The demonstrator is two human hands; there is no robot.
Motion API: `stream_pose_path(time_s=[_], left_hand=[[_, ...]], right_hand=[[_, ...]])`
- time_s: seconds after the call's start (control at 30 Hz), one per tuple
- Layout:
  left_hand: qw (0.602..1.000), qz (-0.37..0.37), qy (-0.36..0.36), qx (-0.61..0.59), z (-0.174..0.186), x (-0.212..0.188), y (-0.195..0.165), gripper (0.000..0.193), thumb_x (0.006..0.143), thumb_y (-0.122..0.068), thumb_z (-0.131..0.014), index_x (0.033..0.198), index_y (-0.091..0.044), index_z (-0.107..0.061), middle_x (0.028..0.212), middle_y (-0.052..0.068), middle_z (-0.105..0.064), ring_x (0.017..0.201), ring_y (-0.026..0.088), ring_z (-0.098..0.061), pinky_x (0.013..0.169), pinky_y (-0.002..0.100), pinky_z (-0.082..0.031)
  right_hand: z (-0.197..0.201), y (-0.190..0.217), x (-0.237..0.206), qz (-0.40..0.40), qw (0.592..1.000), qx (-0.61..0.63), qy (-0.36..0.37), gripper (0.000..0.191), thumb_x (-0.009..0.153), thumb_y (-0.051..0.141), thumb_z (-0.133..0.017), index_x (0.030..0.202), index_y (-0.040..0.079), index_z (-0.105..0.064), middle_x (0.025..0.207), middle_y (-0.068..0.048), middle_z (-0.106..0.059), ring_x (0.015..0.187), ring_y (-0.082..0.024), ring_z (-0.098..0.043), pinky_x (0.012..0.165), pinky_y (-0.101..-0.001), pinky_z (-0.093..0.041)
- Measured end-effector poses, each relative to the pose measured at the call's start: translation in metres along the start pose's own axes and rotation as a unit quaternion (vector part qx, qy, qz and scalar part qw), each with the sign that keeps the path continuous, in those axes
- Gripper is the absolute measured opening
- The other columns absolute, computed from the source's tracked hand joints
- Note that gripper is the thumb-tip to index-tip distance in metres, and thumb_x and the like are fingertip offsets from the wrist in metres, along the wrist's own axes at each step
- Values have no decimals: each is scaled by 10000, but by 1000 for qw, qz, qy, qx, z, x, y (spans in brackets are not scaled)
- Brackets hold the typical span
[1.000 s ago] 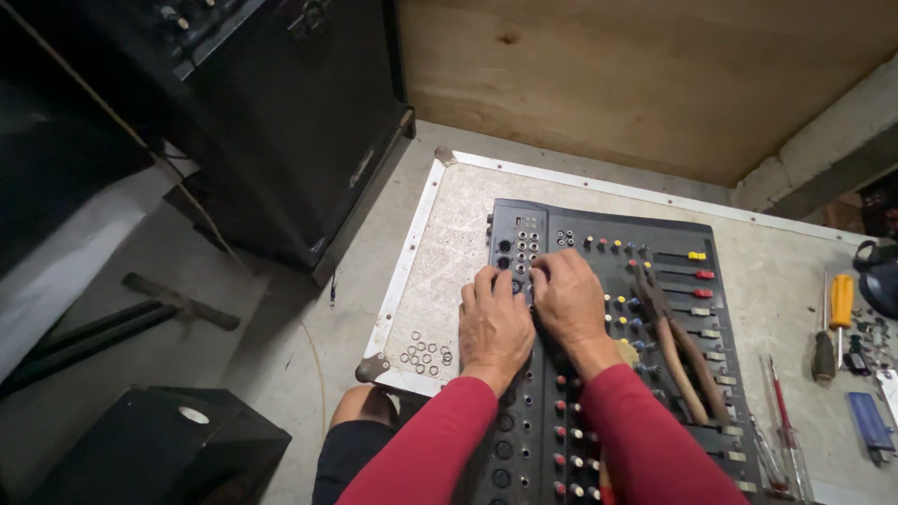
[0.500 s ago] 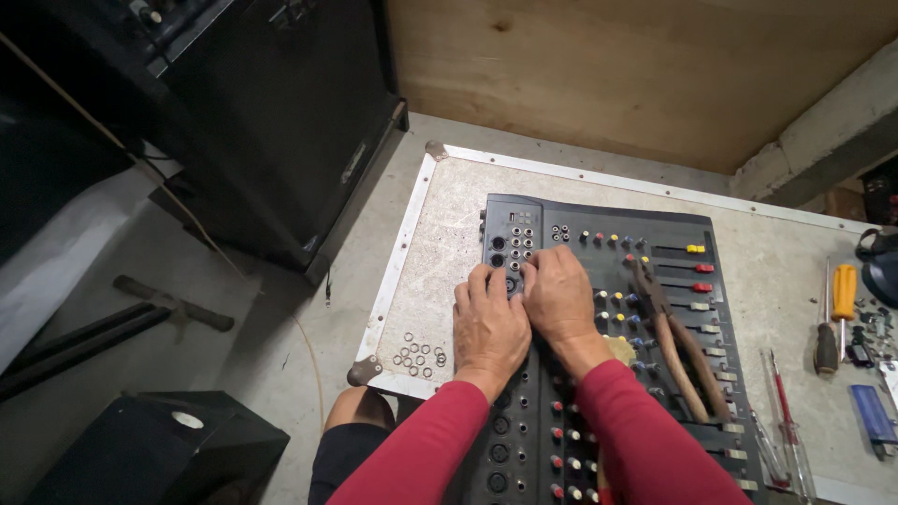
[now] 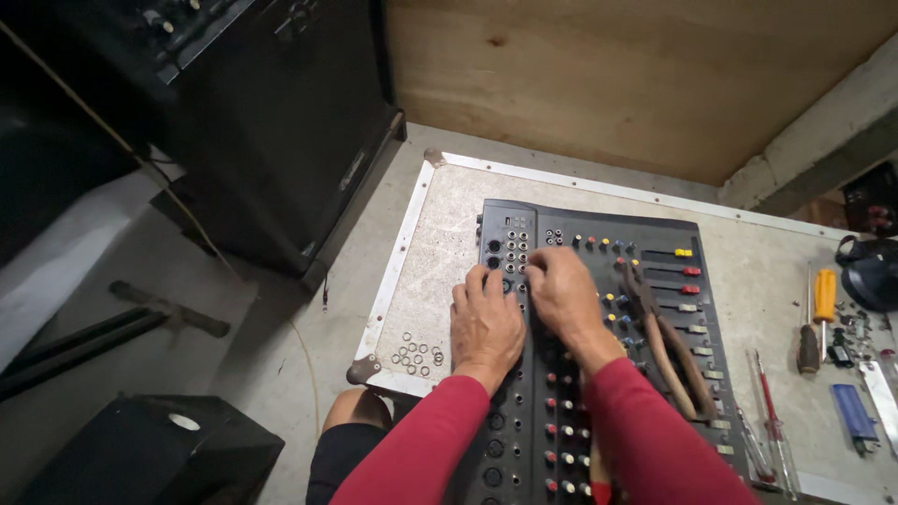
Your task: The person works on an audio mixing console at a workbench, using pliers to loosen and remove nuts and knobs from the panel and handling small washers. They then pick up a brush and brush the panel and around the connectors.
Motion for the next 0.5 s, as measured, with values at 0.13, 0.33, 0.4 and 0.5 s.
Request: stream_pose_path(time_s=[0.13, 0.33, 0.4, 0.5], left_hand=[[1000, 7, 17, 3, -1, 1, 0, 398, 912, -222, -618, 1266, -53, -552, 1364, 138, -493, 1173, 394, -489, 975, 519, -433], [999, 19, 27, -5, -2, 3, 2, 405, 918, -220, -603, 1284, -53, -549, 1394, 132, -490, 1194, 395, -486, 990, 515, -433], [999, 20, 24, -6, -2, 4, 3, 396, 920, -209, -592, 1284, -56, -554, 1397, 129, -493, 1200, 394, -488, 995, 513, -433], [1000, 19, 21, -12, -3, 6, 6, 385, 921, -194, -579, 1281, -59, -562, 1394, 126, -498, 1204, 392, -489, 995, 515, -432]], right_hand=[[23, -2, 2, 8, 1000, -19, -1, 201, 851, 143, -679, 1010, 35, -739, 1021, -181, -696, 1004, -382, -657, 876, -451, -515], [10, 33, 11, 69, 994, -64, 57, 158, 851, 218, -719, 884, 72, -771, 930, -155, -683, 940, -363, -652, 843, -449, -533], [4, 44, 14, 69, 992, -92, 47, 175, 854, 238, -727, 863, 67, -761, 931, -152, -679, 933, -364, -650, 838, -460, -532], [-1, 50, 16, 53, 992, -109, 35, 180, 840, 237, -738, 830, 58, -751, 919, -159, -667, 919, -377, -641, 811, -478, -524]])
Point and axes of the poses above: each hand's wrist, its own x-axis towards the middle knuckle, its own z-axis out of the back of the hand, y = z × x, the point moved 4 cm from there along x, towards the middle knuckle
